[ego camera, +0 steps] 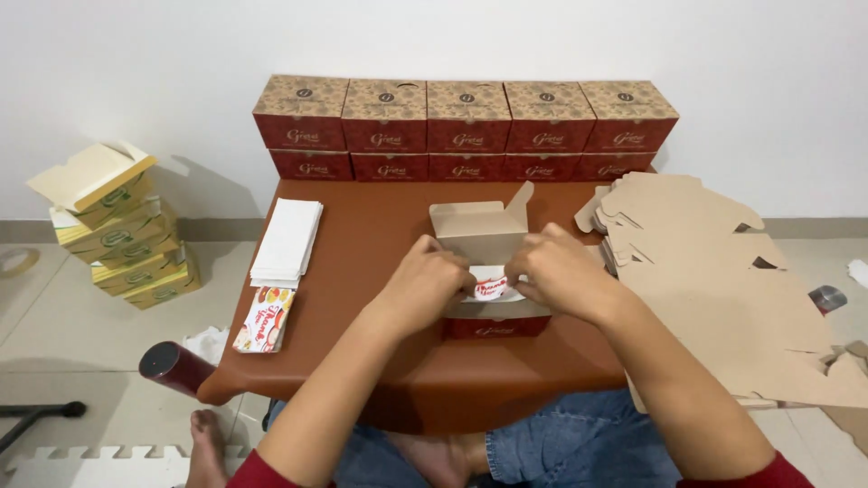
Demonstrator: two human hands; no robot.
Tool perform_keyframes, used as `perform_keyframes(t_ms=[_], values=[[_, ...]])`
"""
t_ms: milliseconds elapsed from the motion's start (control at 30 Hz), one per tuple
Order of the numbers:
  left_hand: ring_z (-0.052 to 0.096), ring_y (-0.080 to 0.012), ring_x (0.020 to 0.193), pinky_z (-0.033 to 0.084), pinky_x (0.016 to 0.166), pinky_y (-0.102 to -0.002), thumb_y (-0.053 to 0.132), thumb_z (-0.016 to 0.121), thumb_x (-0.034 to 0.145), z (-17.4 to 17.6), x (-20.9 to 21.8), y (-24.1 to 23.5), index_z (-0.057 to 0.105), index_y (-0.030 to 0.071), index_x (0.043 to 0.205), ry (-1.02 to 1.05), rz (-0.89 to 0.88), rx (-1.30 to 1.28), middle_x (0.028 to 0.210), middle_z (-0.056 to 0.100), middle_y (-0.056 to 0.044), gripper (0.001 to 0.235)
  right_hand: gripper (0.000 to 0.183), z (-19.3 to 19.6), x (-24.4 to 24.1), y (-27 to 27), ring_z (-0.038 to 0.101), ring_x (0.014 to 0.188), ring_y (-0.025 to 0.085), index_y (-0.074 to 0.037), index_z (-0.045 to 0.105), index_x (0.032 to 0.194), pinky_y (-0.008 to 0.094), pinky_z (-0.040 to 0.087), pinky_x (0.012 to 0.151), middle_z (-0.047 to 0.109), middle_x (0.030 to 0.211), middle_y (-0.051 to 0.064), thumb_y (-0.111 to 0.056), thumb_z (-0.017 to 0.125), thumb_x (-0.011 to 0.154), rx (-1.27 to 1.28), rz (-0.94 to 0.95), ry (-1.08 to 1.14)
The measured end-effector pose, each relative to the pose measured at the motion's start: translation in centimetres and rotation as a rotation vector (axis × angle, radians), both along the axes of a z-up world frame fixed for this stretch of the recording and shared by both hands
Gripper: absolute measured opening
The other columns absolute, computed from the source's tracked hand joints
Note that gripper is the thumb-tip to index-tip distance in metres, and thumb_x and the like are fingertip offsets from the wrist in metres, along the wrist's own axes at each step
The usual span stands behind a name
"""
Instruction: Assembling a cardboard box by folding pre-scored flaps and inserting paper linings.
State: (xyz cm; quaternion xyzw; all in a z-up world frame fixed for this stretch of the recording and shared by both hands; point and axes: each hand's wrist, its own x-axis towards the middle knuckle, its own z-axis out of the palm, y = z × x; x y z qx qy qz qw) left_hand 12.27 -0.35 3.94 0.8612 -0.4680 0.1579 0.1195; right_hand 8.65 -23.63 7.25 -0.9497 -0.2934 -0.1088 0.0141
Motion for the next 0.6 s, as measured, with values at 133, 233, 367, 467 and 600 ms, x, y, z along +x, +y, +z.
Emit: perform_keyframes(t_ms=[133, 233, 367, 467, 600], values=[[0.074, -0.0179, 0.082, 0.034, 0.097, -0.038, 0.016, 0.080, 0.073, -4.0, 3.2, -2.8, 0.078, 0.027, 0.070, 0.081, 0.019, 0.216, 0.071, 0.075, 0.004, 0.012, 0.007, -2.6, 2.0, 1.0, 0.072, 0.094, 0.020, -0.023, 0.080, 0.078, 0.042, 0.040, 0.096, 0.079, 0.081, -0.001, -0.019, 0.082, 0.072, -0.198, -0.033, 0.157], [0.074, -0.0256, 0.077, 0.034, 0.088, -0.042, 0.012, 0.077, 0.074, -5.0, 3.7, -3.5, 0.074, 0.023, 0.067, 0.157, 0.025, 0.308, 0.070, 0.074, 0.001, 0.013, 0.006, -4.2, 2.9, 1.2, 0.075, 0.089, 0.022, -0.022, 0.081, 0.078, 0.042, 0.040, 0.097, 0.079, 0.082, 0.002, -0.018, 0.079, 0.074, -0.216, -0.051, 0.246], [0.073, -0.0315, 0.080, 0.031, 0.095, -0.045, 0.020, 0.077, 0.081, -4.6, 3.9, -3.6, 0.076, 0.023, 0.072, 0.323, 0.060, 0.424, 0.075, 0.076, -0.003, 0.010, 0.012, -5.0, 3.3, 0.8, 0.074, 0.091, 0.018, -0.029, 0.080, 0.079, 0.041, 0.036, 0.105, 0.078, 0.083, -0.003, -0.017, 0.078, 0.077, -0.294, -0.083, 0.337], [0.073, -0.0320, 0.083, 0.031, 0.096, -0.045, 0.025, 0.079, 0.081, -3.4, 3.5, -3.8, 0.079, 0.020, 0.079, 0.381, 0.068, 0.476, 0.079, 0.077, -0.006, 0.006, 0.014, -2.8, 2.3, 1.3, 0.074, 0.098, 0.022, -0.028, 0.082, 0.088, 0.044, 0.036, 0.108, 0.079, 0.091, 0.001, -0.018, 0.074, 0.083, -0.230, -0.127, 0.411], [0.074, -0.0344, 0.089, 0.035, 0.097, -0.043, 0.030, 0.070, 0.088, 0.2, 2.4, -3.4, 0.079, 0.010, 0.085, 0.395, 0.080, 0.340, 0.084, 0.077, -0.013, 0.022, 0.022, 1.3, 4.3, 0.4, 0.072, 0.104, 0.032, -0.018, 0.078, 0.110, 0.050, 0.048, 0.099, 0.077, 0.102, 0.009, -0.025, 0.070, 0.092, 0.179, -0.285, 0.206]])
